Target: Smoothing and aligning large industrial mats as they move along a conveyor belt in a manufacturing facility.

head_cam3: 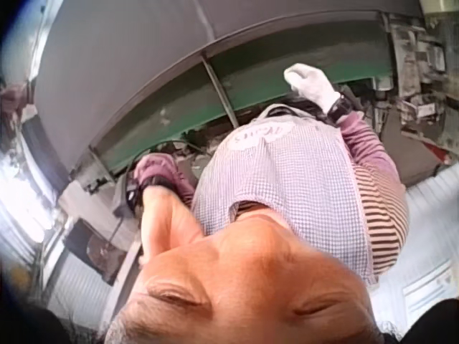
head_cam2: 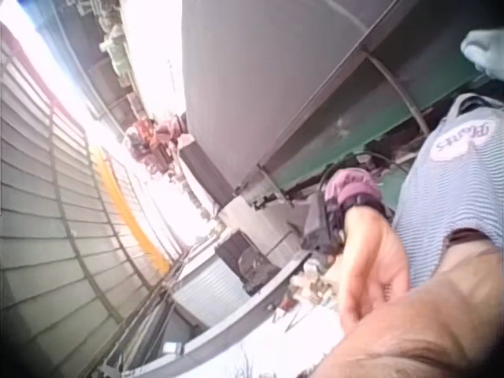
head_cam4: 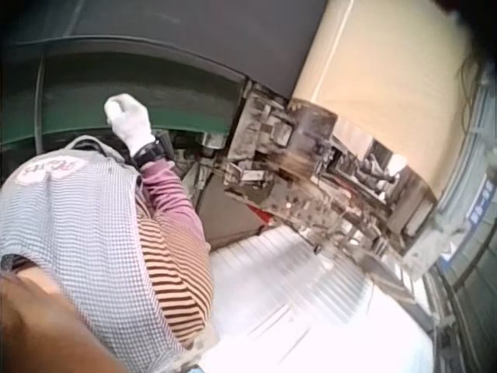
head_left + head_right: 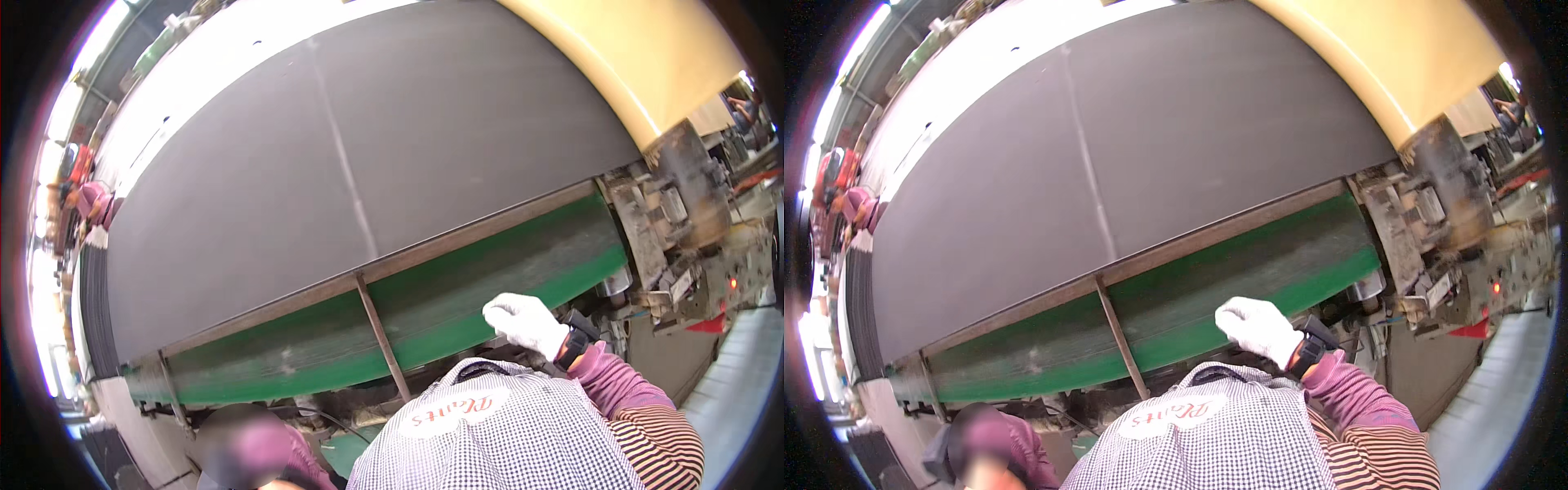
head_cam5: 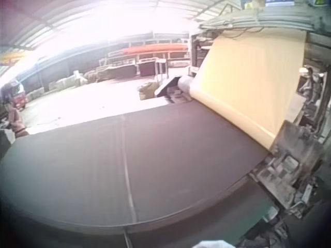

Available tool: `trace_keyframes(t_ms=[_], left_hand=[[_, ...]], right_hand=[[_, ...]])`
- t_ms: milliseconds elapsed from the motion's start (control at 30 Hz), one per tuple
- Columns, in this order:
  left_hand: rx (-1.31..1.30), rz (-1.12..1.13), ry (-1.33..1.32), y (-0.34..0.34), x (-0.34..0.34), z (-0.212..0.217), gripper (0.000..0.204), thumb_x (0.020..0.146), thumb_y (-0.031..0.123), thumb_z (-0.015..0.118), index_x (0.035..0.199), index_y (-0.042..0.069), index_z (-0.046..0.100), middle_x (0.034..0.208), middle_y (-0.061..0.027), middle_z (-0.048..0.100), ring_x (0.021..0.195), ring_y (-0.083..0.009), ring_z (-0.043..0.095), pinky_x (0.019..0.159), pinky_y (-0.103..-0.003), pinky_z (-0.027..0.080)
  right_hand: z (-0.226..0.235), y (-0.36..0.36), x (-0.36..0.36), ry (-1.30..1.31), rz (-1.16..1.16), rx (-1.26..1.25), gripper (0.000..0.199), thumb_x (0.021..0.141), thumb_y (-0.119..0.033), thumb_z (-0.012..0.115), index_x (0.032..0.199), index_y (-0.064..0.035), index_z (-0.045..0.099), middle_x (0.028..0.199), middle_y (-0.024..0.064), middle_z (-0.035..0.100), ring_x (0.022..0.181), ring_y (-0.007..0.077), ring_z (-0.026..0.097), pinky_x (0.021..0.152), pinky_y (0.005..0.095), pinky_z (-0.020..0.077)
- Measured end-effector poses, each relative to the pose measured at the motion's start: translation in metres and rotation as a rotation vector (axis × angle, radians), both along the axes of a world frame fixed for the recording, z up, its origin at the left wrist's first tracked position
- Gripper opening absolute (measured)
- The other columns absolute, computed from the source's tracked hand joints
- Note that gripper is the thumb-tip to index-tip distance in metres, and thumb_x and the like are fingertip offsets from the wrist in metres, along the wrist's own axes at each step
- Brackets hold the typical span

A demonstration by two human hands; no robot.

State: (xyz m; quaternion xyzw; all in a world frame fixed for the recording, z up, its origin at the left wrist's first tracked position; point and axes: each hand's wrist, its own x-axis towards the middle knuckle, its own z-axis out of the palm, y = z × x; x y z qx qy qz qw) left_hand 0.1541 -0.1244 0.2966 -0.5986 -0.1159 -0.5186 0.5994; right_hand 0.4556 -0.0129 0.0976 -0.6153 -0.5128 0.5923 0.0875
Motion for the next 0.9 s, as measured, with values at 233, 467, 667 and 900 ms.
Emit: trace_keyframes(t_ms=[233,467,667,900], left_hand=[[-1.403,0.389,-0.497,0.12,-0.102,-0.134,0.03,0.092,0.012,0.053,0.118,-0.002,0.061,0.123,-0.0173,0.059,0.115,-0.029,0.055,0.099,-0.037,0.042],[-1.837,1.179,-0.665,0.083,-0.356,-0.336,0.039,0.094,0.031,0.054,0.111,-0.003,0.062,0.115,-0.0215,0.061,0.111,-0.0356,0.056,0.097,-0.043,0.043],[-1.876,0.873,-0.712,0.1,-0.34,-0.362,0.025,0.091,0.022,0.058,0.098,-0.001,0.062,0.1,-0.017,0.062,0.096,-0.034,0.058,0.086,-0.041,0.047],[-2.16,0.573,-0.413,0.149,-0.212,-0.314,0.017,0.087,0.017,0.061,0.091,0.002,0.068,0.104,-0.016,0.062,0.106,-0.0366,0.054,0.092,-0.043,0.044]], right_hand=[[-0.05,0.122,-0.055,-0.327,0.31,0.917,0.041,0.088,-0.029,0.056,0.121,-0.0056,0.057,0.11,0.014,0.063,0.102,0.0305,0.06,0.089,0.0396,0.0488],[-0.081,0.182,-0.061,-0.707,0.254,0.684,0.028,0.079,-0.024,0.055,0.1,-0.0046,0.056,0.097,0.0188,0.06,0.093,0.0354,0.061,0.081,0.0454,0.0506],[-0.086,0.208,0.011,-0.841,0.166,0.59,0.032,0.078,-0.025,0.057,0.105,-0.008,0.063,0.098,0.0155,0.061,0.095,0.0343,0.06,0.083,0.0445,0.05],[-0.076,0.243,0.119,-1.114,0.092,0.628,0.017,0.087,-0.015,0.054,0.096,-0.0077,0.067,0.096,0.0137,0.064,0.093,0.0288,0.065,0.078,0.0393,0.0545]])
